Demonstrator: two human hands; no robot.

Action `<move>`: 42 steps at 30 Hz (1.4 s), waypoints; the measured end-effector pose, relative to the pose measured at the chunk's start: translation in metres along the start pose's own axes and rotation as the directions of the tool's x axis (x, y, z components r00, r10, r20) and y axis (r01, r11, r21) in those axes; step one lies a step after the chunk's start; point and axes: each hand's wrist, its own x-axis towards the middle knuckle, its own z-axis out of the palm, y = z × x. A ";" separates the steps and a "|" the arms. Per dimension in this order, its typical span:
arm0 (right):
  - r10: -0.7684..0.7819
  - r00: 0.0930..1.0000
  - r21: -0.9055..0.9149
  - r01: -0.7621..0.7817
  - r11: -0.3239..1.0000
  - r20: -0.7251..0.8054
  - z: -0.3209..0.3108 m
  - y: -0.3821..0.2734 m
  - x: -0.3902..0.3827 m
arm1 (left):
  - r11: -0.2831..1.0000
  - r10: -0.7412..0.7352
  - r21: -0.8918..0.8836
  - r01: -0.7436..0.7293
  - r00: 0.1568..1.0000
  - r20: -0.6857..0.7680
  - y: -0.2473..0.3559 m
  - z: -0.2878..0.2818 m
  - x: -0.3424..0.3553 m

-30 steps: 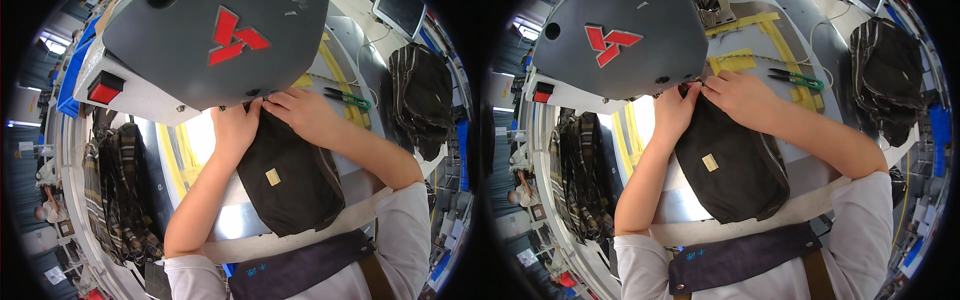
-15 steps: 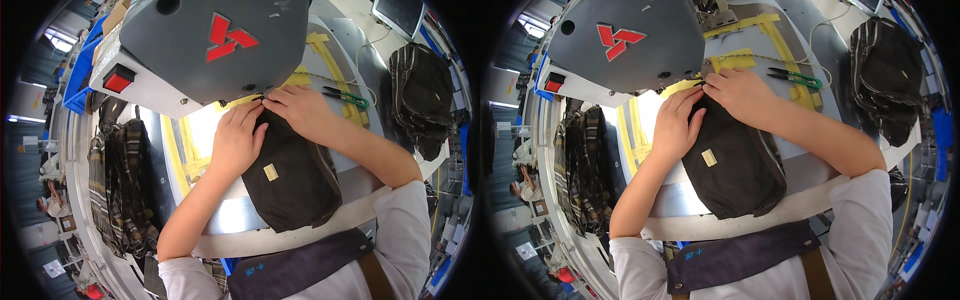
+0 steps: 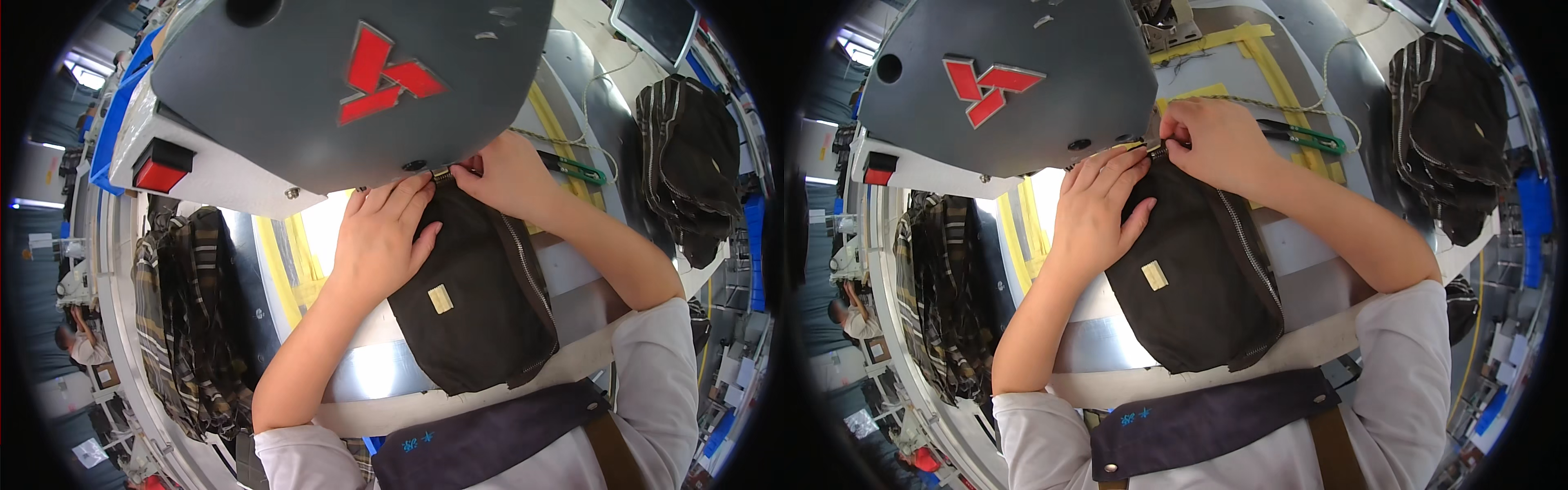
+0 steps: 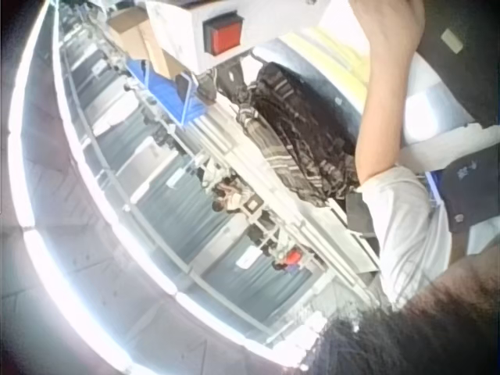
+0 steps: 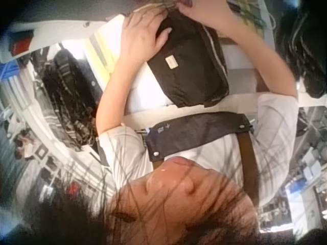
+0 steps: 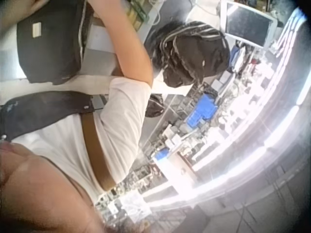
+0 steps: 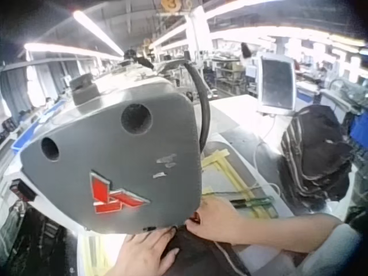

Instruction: The person operates an industrial sewing machine to stitch the edges of dark-colored fabric bags. They repeatedly align the bag edges under the needle, guide the fabric through the machine, and then remove the finished items to place them in a stack. The process involves handling multiple bags one at a time.

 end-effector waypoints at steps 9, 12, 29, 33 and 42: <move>0.083 0.992 0.121 -0.094 0.988 0.095 -0.004 0.002 0.005 | 0.998 -0.037 -0.041 0.038 0.999 0.025 -0.003 0.002 -0.002; 0.033 0.994 -0.007 -0.032 0.999 0.102 -0.007 0.000 0.004 | 0.999 -0.038 -0.019 0.039 0.999 0.020 0.000 0.000 -0.001; 0.178 0.941 -0.043 -0.173 0.984 0.288 -0.022 -0.016 0.012 | 0.999 -0.048 0.026 0.048 0.999 0.011 -0.001 0.002 -0.003; 0.075 0.973 0.176 -0.114 0.978 0.217 -0.011 0.003 0.010 | 0.998 -0.040 0.038 0.040 0.999 0.010 0.000 0.001 -0.001; 0.052 0.989 0.233 -0.084 0.969 0.142 0.004 0.006 0.008 | 0.998 -0.045 0.048 0.044 0.999 0.019 0.000 -0.001 -0.002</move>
